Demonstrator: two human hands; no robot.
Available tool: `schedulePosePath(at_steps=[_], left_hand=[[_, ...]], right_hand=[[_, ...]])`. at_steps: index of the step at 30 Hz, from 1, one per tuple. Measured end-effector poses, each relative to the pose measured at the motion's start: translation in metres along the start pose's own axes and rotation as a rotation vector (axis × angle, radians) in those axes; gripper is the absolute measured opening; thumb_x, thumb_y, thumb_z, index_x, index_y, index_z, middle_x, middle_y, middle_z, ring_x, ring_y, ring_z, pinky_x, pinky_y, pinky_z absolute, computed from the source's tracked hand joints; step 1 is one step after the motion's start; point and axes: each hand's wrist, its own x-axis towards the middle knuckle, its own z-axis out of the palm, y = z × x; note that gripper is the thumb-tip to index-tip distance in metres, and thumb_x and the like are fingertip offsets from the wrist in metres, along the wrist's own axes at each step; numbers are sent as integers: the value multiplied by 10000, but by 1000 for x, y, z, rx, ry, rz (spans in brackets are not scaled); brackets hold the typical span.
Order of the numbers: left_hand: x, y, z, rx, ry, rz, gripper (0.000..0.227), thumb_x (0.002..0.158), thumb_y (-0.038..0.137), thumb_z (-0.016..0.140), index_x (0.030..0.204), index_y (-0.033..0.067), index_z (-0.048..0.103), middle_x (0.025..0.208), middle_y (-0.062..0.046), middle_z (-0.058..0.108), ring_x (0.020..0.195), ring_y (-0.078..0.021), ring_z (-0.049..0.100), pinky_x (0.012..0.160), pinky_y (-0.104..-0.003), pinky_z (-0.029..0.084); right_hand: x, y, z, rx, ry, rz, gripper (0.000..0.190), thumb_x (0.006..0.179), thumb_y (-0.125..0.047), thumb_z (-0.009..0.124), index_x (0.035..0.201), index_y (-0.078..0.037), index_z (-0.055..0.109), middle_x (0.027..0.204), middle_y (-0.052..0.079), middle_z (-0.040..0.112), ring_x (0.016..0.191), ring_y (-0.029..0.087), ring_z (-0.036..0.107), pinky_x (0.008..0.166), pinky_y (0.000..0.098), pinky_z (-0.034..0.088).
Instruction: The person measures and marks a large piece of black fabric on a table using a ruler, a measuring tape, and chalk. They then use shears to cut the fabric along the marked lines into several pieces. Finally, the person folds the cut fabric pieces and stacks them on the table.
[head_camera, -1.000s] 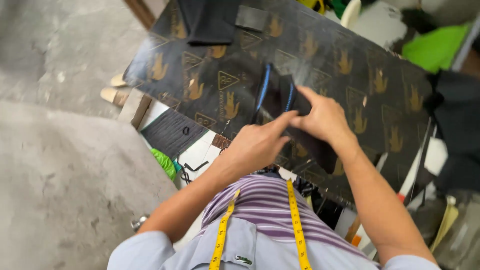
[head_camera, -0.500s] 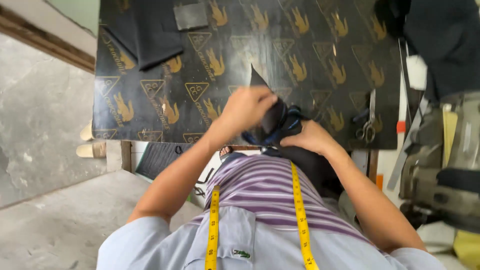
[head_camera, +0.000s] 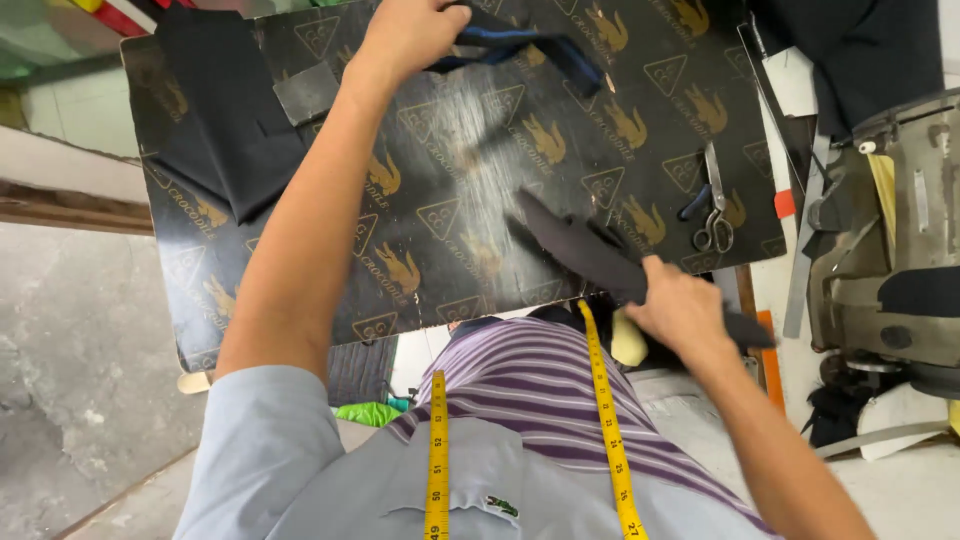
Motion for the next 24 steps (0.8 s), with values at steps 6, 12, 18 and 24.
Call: schedulePosePath(at_steps=[6,12,18,24], left_hand=[[-25,159,66,479,-460,262,335,1032,372,523,1101,183,791,1016,-114,772,986,-380,709,791,-559,568],[-78,169,115,279,-124,422,430,989,337,571,1181,-46,610,710,-182,713,609,-404,715,558,-527,572],[-182,180,110,163,-77,-6,305,1040,229,539,1251,70,693,775,-134,757,693,-347,742,598,-460,565],[-276,148,202,-325,-109,-317,180,1002,245,617,1025,119,742,799,-162,770,806,-411,739,655,-477,573]], right_hand=[[9,7,-103,-107,203,-391,1105,782,-286,724,1655,23,120,758,77,691,567,284,676,486,409,503],[57,28,-166,200,255,-583,748,825,-355,728,1460,-17,525,989,234,763,914,496,729,780,579,566],[144,46,-145,140,92,-486,747,719,-589,743,1403,-342,570,1008,164,767,1004,428,740,845,480,551],[172,51,-147,310,28,-449,872,683,-591,781,1480,-344,531,1237,246,703,1138,494,665,960,529,505]])
